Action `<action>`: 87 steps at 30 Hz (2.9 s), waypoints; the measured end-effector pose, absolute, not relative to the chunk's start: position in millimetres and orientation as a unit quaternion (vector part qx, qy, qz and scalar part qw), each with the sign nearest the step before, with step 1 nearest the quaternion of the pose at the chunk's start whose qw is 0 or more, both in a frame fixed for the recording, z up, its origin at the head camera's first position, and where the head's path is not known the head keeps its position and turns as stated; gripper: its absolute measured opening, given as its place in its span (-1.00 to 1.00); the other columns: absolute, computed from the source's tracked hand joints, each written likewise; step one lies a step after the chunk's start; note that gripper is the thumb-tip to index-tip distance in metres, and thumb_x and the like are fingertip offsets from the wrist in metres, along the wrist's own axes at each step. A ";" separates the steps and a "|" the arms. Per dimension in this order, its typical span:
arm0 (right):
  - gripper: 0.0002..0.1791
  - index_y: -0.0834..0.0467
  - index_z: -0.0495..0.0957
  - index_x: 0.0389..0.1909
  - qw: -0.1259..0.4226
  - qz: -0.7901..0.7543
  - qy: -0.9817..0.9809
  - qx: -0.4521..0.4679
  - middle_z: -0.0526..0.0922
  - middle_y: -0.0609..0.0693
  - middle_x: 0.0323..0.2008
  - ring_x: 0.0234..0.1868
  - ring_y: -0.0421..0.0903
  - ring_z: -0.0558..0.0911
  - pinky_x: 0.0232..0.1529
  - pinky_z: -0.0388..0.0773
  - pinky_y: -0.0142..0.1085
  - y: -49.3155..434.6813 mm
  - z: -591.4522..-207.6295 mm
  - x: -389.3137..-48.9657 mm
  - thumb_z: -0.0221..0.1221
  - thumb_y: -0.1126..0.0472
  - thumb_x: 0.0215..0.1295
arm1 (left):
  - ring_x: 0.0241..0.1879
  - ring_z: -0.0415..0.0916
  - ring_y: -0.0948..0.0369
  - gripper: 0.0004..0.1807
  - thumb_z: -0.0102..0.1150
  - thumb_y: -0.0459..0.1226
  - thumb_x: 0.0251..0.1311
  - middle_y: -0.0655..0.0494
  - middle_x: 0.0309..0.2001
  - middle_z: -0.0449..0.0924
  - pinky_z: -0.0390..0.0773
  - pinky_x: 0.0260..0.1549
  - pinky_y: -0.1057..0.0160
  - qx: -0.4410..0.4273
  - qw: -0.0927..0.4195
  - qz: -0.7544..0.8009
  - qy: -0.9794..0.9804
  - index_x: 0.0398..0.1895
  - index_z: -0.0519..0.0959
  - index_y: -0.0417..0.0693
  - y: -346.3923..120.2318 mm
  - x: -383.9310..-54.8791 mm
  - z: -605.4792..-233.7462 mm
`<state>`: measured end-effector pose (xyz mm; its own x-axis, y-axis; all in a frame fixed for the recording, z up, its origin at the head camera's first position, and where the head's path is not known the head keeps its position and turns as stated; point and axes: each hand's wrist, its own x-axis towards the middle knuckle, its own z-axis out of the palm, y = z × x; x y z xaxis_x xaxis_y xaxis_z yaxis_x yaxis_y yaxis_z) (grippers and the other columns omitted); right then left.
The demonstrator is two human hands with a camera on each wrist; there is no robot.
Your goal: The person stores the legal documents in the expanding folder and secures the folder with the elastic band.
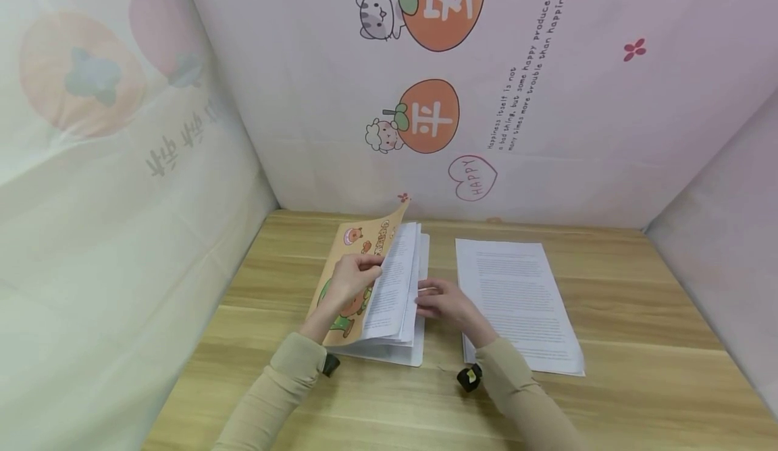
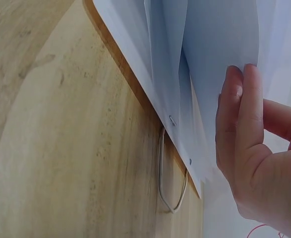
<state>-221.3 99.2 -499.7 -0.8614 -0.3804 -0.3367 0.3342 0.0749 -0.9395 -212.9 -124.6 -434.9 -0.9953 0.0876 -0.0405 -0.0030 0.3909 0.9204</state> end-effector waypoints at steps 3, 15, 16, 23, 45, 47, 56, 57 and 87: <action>-0.48 0.49 0.24 0.28 0.259 -0.677 0.689 -0.012 0.56 0.08 -0.17 -0.30 -0.22 0.64 -0.19 0.70 -0.44 96.7 -499.3 -221.1 0.08 0.48 0.32 | -0.10 0.68 -0.04 -0.61 0.10 -0.38 0.19 -0.27 0.00 0.70 0.69 -0.33 0.35 0.025 0.043 0.553 0.831 0.08 0.63 -0.29 -124.7 -212.6 -434.4; -0.49 0.45 0.28 0.29 0.257 -0.670 0.696 0.008 0.60 0.20 -0.05 -0.30 -0.22 0.69 -0.17 0.70 -0.42 88.1 -495.2 -220.7 0.09 0.46 0.34 | -0.10 0.70 -0.02 -0.63 0.10 -0.37 0.19 -0.26 0.02 0.69 0.71 -0.30 0.31 0.026 0.038 0.548 0.835 0.06 0.64 -0.27 -124.7 -213.2 -433.5; -0.49 0.46 0.27 0.29 0.258 -0.671 0.695 0.010 0.61 0.19 -0.06 -0.30 -0.22 0.69 -0.17 0.70 -0.42 87.1 -495.4 -220.7 0.09 0.46 0.34 | -0.11 0.70 0.00 -0.63 0.11 -0.37 0.19 -0.26 0.02 0.69 0.71 -0.30 0.31 0.026 0.039 0.548 0.835 0.06 0.65 -0.26 -124.8 -212.9 -432.8; -0.50 0.50 0.25 0.27 0.256 -0.684 0.683 0.000 0.64 0.16 -0.12 -0.31 -0.21 0.70 -0.17 0.71 -0.41 84.0 -498.0 -220.4 0.09 0.48 0.33 | -0.16 0.70 0.11 -0.64 0.12 -0.36 0.19 -0.25 0.03 0.69 0.71 -0.29 0.30 0.026 0.041 0.545 0.837 0.05 0.65 -0.24 -125.5 -213.3 -433.1; -0.49 0.48 0.35 0.23 0.254 -0.663 0.704 0.004 0.66 0.15 -0.16 -0.25 -0.17 0.72 -0.10 0.72 -0.31 107.5 -492.1 -213.4 0.19 0.36 0.31 | -0.12 0.70 0.08 -0.64 0.12 -0.37 0.21 -0.24 0.00 0.70 0.73 -0.19 0.14 0.020 0.038 0.542 0.839 0.06 0.64 -0.27 -123.7 -212.4 -436.8; -0.47 0.50 0.33 0.24 0.252 -0.661 0.707 -0.006 0.66 0.23 -0.10 -0.23 -0.14 0.73 -0.05 0.71 -0.28 113.5 -493.2 -212.4 0.19 0.35 0.32 | -0.13 0.70 0.10 -0.65 0.11 -0.37 0.21 -0.24 0.01 0.70 0.73 -0.19 0.13 0.019 0.038 0.541 0.840 0.06 0.64 -0.27 -123.6 -212.0 -437.2; -0.44 0.51 0.33 0.24 0.233 -0.630 0.741 -0.027 0.61 0.40 0.05 -0.11 -0.01 0.73 0.00 0.70 -0.18 143.8 -497.0 -211.8 0.19 0.30 0.32 | -0.11 0.69 0.11 -0.65 0.13 -0.37 0.20 -0.17 -0.01 0.72 0.71 -0.26 0.29 0.014 0.039 0.546 0.837 0.05 0.65 -0.26 -122.7 -211.6 -438.4; -0.44 0.51 0.32 0.25 0.233 -0.626 0.743 -0.028 0.60 0.41 0.07 -0.09 0.00 0.73 0.02 0.69 -0.16 147.7 -496.7 -211.8 0.19 0.30 0.32 | -0.11 0.69 0.11 -0.65 0.13 -0.37 0.20 -0.17 -0.02 0.73 0.71 -0.27 0.29 0.014 0.039 0.545 0.837 0.05 0.65 -0.26 -122.5 -211.6 -438.4; -0.31 0.46 0.27 0.31 0.179 -0.488 0.854 0.016 0.53 0.48 0.16 0.02 0.14 0.71 0.03 0.69 -0.10 242.3 -479.7 -201.6 0.25 0.14 0.31 | -0.12 0.69 0.12 -0.63 0.13 -0.37 0.20 -0.24 0.02 0.69 0.71 -0.26 0.33 0.020 0.040 0.538 0.841 0.07 0.63 -0.26 -120.8 -212.8 -440.0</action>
<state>-201.6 242.3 -479.7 -0.9352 -0.1485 -0.3216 0.2019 0.5226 -0.8284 -212.8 -120.8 -440.0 -0.9960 0.0763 -0.0460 -0.0098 0.4193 0.9078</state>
